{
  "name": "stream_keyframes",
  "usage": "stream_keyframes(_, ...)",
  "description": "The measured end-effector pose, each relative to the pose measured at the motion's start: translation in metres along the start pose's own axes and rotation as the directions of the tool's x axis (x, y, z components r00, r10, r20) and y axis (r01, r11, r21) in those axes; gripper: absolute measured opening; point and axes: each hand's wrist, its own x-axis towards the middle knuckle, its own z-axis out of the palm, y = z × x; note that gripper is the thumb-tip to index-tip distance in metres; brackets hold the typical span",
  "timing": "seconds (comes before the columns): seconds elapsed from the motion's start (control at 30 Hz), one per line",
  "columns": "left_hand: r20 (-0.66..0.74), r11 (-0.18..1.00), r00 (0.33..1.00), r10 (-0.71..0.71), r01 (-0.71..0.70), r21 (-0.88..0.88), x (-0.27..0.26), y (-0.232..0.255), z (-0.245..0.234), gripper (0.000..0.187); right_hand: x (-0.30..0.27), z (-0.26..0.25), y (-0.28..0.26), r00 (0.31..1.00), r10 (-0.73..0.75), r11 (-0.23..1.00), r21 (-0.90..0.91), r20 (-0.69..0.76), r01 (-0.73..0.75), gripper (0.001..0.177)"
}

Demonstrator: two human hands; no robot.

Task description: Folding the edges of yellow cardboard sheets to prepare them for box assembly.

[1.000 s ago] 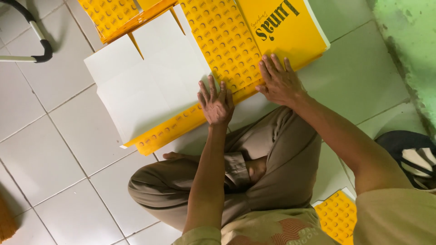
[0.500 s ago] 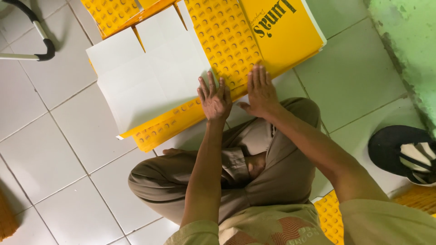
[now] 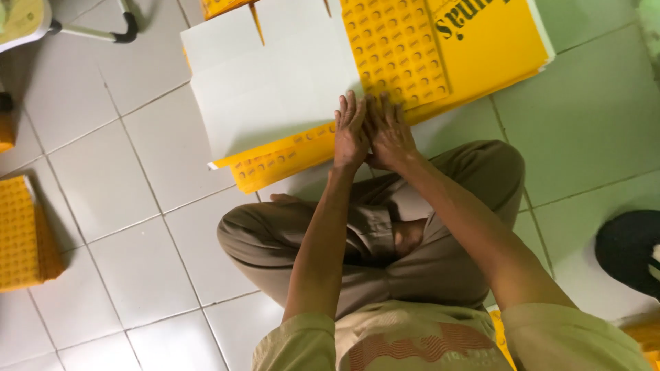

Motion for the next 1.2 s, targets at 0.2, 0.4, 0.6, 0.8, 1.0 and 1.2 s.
stream_keyframes(0.2, -0.581, 0.783, 0.653, -0.485, 0.620, 0.043, -0.055, -0.012, -0.029, 0.059, 0.000, -0.008, -0.006, 0.996, -0.086, 0.994, 0.061, -0.005, 0.086, 0.098)
stream_keyframes(0.4, -0.456, 0.609, 0.450, -0.768, 0.734, -0.302, -0.053, -0.021, -0.027, 0.122, -0.001, 0.028, -0.012, 0.991, -0.087, 0.994, 0.061, -0.106, 0.094, 0.106)
stream_keyframes(0.6, -0.339, 0.364, 0.141, -0.930, 0.482, -0.797, 0.001, -0.021, -0.052, 0.097, 0.012, -0.010, -0.045, 0.994, -0.090, 0.994, 0.059, 0.054, 0.087, 0.112)
stream_keyframes(0.8, -0.189, 0.216, 0.124, -0.974, 0.265, -0.940, -0.007, -0.056, -0.095, 0.034, -0.003, -0.001, -0.009, 0.978, -0.123, 0.974, 0.212, 0.171, 0.086, 0.096)
stream_keyframes(1.0, -0.090, 0.134, 0.186, -0.978, 0.241, -0.961, -0.022, -0.066, -0.081, 0.031, -0.020, -0.004, 0.041, 0.982, -0.079, 0.986, 0.158, 0.170, 0.052, 0.089)
stream_keyframes(1.2, -0.007, 0.057, 0.206, -0.979, 0.238, -0.970, -0.029, -0.003, -0.076, 0.039, -0.005, 0.002, -0.024, 0.997, 0.009, 0.992, 0.122, 0.079, -0.019, 0.106)
